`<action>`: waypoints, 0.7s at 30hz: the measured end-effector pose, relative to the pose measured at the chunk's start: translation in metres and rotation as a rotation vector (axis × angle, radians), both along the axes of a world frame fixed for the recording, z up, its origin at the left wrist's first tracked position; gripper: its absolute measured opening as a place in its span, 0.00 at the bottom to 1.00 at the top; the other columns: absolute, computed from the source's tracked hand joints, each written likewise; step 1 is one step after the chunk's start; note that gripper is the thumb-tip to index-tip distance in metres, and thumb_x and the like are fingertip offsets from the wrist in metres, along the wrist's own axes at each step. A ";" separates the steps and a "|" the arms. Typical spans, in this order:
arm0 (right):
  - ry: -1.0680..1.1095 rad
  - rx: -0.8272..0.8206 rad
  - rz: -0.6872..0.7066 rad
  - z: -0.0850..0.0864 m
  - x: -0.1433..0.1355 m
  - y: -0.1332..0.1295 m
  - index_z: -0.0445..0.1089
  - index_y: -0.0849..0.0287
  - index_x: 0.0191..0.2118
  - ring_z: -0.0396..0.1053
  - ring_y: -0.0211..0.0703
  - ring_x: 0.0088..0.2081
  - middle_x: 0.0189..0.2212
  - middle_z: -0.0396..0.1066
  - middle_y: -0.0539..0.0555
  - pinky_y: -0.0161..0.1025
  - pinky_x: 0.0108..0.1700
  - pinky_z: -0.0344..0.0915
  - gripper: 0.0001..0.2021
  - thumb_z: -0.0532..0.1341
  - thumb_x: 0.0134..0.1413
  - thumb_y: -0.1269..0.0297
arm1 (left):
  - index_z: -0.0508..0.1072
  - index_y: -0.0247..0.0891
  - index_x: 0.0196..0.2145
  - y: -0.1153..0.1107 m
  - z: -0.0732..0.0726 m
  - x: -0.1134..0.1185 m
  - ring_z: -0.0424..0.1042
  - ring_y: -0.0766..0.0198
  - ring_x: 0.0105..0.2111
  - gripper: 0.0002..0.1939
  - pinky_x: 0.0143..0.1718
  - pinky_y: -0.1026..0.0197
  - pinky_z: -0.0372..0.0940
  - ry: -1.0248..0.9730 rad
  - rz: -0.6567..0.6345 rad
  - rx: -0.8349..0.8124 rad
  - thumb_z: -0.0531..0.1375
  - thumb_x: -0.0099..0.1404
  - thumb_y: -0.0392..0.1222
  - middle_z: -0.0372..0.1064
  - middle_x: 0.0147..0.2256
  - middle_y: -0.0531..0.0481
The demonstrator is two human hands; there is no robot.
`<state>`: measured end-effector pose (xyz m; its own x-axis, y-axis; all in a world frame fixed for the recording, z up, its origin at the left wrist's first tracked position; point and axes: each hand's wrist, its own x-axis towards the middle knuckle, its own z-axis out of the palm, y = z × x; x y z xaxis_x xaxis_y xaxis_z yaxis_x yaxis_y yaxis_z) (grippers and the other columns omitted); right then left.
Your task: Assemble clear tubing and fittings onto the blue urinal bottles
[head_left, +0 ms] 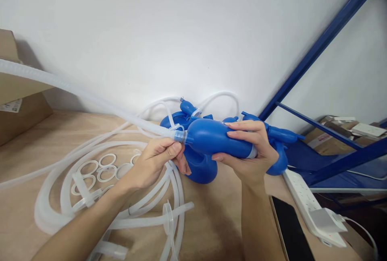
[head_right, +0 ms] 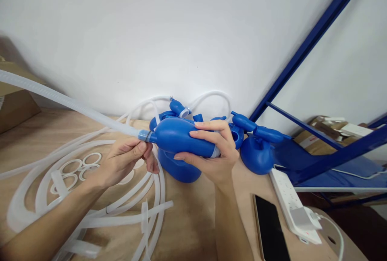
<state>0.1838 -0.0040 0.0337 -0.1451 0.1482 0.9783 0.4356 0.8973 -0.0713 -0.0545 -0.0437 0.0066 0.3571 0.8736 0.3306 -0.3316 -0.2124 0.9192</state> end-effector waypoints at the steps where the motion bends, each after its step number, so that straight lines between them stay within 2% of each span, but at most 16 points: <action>1: -0.002 0.005 -0.002 0.000 0.000 0.001 0.77 0.49 0.43 0.79 0.53 0.42 0.42 0.79 0.54 0.55 0.44 0.79 0.20 0.79 0.47 0.50 | 0.76 0.34 0.27 0.000 0.000 0.000 0.80 0.58 0.28 0.25 0.32 0.61 0.72 -0.008 -0.005 -0.011 0.65 0.71 0.59 0.78 0.25 0.47; 7: 0.006 0.058 -0.001 0.000 -0.007 -0.001 0.78 0.50 0.44 0.79 0.53 0.42 0.42 0.78 0.54 0.56 0.44 0.79 0.19 0.79 0.49 0.53 | 0.73 0.35 0.29 -0.001 -0.005 0.007 0.82 0.53 0.31 0.24 0.35 0.56 0.75 -0.065 0.104 0.017 0.65 0.71 0.59 0.79 0.26 0.46; 10: 0.024 0.121 -0.021 -0.001 -0.014 -0.003 0.78 0.49 0.45 0.78 0.53 0.41 0.41 0.76 0.54 0.56 0.43 0.79 0.19 0.79 0.48 0.56 | 0.68 0.37 0.28 -0.002 -0.004 0.012 0.81 0.53 0.28 0.25 0.32 0.56 0.76 -0.152 0.158 -0.005 0.66 0.69 0.60 0.77 0.24 0.48; 16: 0.025 0.174 -0.054 -0.004 -0.019 -0.003 0.77 0.44 0.46 0.78 0.53 0.40 0.41 0.75 0.52 0.56 0.42 0.79 0.19 0.78 0.49 0.55 | 0.64 0.38 0.28 -0.002 0.004 0.012 0.78 0.58 0.22 0.26 0.26 0.60 0.74 -0.233 0.069 -0.100 0.69 0.66 0.59 0.72 0.19 0.53; 19: 0.026 0.150 -0.066 -0.005 -0.015 0.000 0.77 0.45 0.46 0.78 0.53 0.41 0.41 0.76 0.52 0.56 0.43 0.79 0.19 0.78 0.49 0.53 | 0.65 0.38 0.28 -0.003 0.005 0.007 0.77 0.58 0.21 0.26 0.25 0.61 0.73 -0.175 0.044 -0.129 0.69 0.66 0.61 0.71 0.19 0.53; 21: 0.028 0.133 -0.055 -0.006 -0.013 0.002 0.77 0.47 0.45 0.79 0.53 0.41 0.42 0.77 0.53 0.56 0.43 0.79 0.20 0.79 0.48 0.53 | 0.67 0.37 0.28 -0.003 0.004 0.003 0.78 0.59 0.23 0.26 0.27 0.62 0.73 -0.103 0.076 -0.087 0.67 0.68 0.62 0.73 0.20 0.51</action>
